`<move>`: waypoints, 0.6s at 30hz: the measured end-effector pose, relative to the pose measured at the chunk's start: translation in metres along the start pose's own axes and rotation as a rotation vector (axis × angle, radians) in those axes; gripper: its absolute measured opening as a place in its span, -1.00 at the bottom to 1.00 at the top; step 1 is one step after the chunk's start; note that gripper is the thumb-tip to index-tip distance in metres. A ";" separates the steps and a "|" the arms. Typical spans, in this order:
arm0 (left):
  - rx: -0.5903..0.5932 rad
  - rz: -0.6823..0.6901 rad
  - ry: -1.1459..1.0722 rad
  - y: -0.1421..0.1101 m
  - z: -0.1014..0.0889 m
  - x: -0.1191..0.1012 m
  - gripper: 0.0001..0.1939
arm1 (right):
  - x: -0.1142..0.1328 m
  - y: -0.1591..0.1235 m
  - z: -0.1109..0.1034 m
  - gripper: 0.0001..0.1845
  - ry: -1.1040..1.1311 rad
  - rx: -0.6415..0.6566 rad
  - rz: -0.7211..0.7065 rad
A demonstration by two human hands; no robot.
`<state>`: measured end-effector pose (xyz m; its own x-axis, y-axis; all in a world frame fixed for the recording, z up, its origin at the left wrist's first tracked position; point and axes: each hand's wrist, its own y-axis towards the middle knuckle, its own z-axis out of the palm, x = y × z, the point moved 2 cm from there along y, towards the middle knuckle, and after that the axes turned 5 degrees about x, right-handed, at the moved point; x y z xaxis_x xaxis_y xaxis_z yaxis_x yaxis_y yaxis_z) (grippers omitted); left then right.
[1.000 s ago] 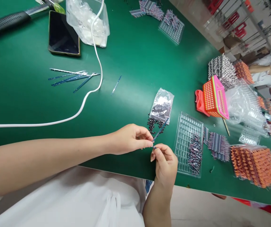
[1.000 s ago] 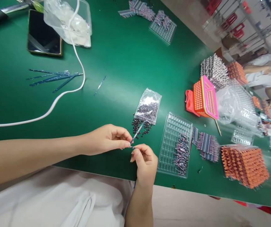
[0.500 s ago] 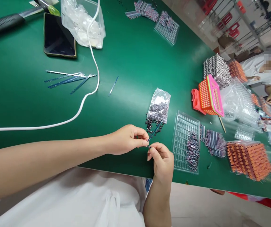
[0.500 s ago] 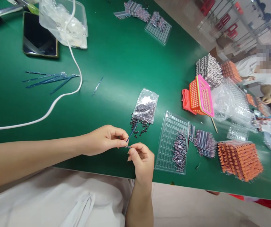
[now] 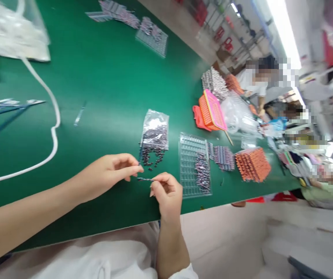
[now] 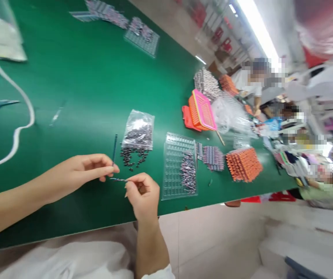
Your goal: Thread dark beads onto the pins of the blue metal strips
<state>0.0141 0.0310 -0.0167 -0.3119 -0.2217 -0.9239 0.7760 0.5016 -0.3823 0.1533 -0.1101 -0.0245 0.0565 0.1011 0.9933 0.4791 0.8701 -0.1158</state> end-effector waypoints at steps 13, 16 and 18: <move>0.051 0.003 0.009 0.005 0.001 0.013 -0.55 | 0.026 -0.003 -0.173 -0.66 -0.678 -0.580 -0.130; 0.045 0.019 0.030 0.004 0.004 0.012 -0.53 | 0.034 0.019 -0.196 -0.62 -0.797 -0.553 -0.142; -0.029 0.044 0.090 0.003 0.005 0.011 -0.51 | 0.037 0.037 -0.202 -0.62 -0.822 -0.519 -0.149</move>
<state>0.0161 0.0262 -0.0281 -0.3270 -0.1240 -0.9368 0.7741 0.5336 -0.3408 0.3499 -0.1720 0.0077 -0.5685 0.4833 0.6658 0.7684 0.6010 0.2198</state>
